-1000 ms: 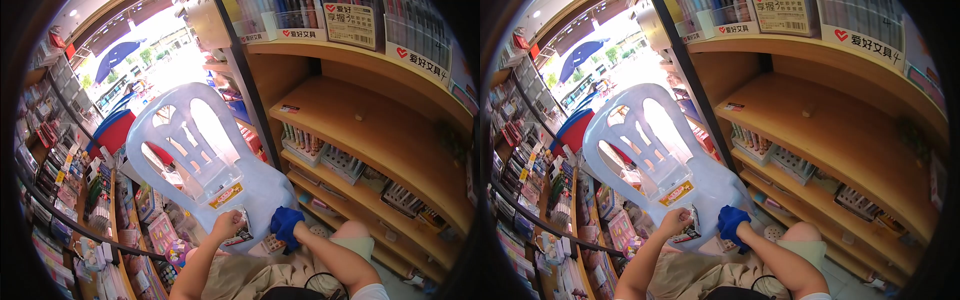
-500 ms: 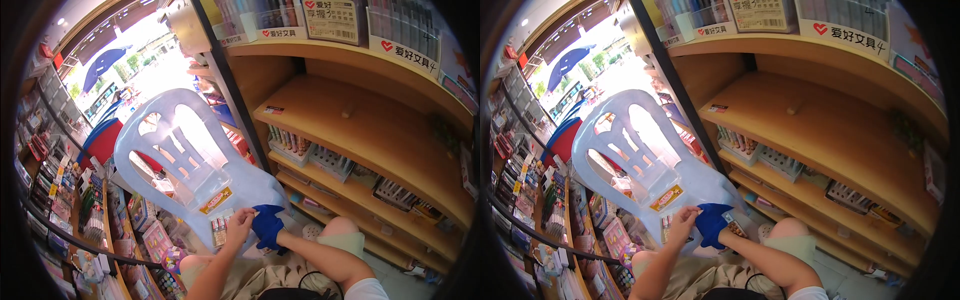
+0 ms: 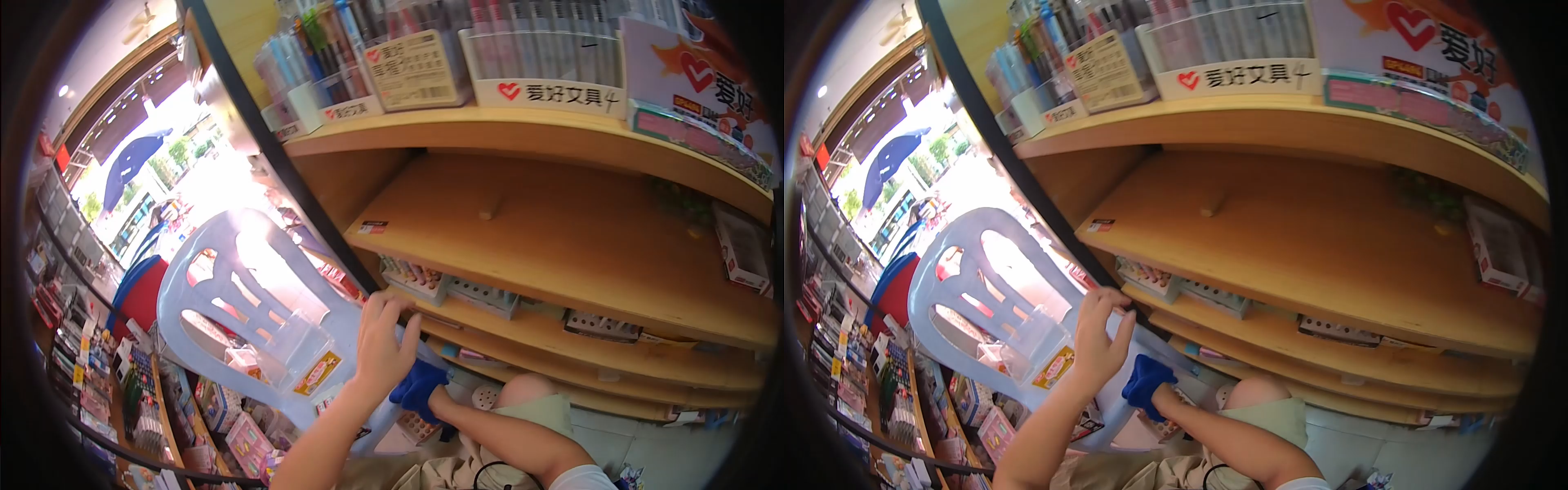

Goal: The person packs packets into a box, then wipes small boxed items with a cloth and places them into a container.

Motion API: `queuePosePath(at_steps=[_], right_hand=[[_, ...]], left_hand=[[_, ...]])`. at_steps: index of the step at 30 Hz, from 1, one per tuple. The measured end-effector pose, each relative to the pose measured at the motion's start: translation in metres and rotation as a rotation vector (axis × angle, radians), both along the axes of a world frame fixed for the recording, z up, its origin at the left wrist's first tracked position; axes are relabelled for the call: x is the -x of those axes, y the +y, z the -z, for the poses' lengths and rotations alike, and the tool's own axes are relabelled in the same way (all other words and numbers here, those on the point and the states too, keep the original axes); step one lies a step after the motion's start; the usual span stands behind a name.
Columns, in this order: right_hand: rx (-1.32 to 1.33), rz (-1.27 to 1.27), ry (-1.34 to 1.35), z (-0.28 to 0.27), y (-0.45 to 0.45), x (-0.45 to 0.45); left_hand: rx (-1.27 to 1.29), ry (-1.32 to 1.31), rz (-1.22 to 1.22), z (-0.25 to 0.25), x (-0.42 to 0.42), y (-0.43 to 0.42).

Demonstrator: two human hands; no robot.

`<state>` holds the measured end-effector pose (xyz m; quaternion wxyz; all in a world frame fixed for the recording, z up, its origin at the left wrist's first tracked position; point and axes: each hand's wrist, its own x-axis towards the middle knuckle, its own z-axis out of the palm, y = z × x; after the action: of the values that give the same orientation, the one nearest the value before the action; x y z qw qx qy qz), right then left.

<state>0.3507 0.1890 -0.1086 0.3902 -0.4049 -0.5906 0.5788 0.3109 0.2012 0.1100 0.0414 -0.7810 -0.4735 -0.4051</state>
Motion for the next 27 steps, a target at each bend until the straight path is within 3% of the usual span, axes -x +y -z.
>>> queuePosePath(at_steps=[5,7,11,13,16,18,20,22,25,27], right_hand=[[-0.277,-0.078,-0.406,-0.022,-0.005,-0.01],[-0.226,-0.25,-0.487,-0.041,-0.006,-0.02],[-0.263,-0.246,-0.42,0.004,0.001,-0.01],[-0.242,-0.277,-0.447,-0.017,0.006,-0.025],[-0.273,-0.226,-0.502,-0.018,0.015,-0.029],[-0.328,-0.144,-0.483,-0.014,0.017,-0.031],[-0.2,-0.26,-0.328,-0.004,0.028,-0.031],[-0.189,-0.353,-0.375,-0.063,0.026,-0.06],[-0.734,-0.448,-0.618,-0.051,0.038,-0.046],[-0.794,-0.424,-0.682,-0.053,0.038,-0.04]], left_hand=[[0.098,0.002,0.016,-0.035,-0.068,0.08],[0.227,0.049,-0.035,-0.042,-0.09,0.109],[0.417,0.273,-0.119,-0.052,-0.123,0.144],[0.527,0.387,-0.166,-0.06,-0.134,0.157],[-0.23,0.291,0.112,-0.009,-0.113,0.232],[0.15,-0.462,0.587,0.01,-0.112,0.263],[0.101,-0.451,0.583,0.015,-0.103,0.272],[-0.359,0.322,0.087,-0.035,-0.092,0.217],[0.128,-0.254,0.042,-0.065,-0.083,0.12],[-0.102,-0.188,0.085,-0.046,-0.056,0.077]])
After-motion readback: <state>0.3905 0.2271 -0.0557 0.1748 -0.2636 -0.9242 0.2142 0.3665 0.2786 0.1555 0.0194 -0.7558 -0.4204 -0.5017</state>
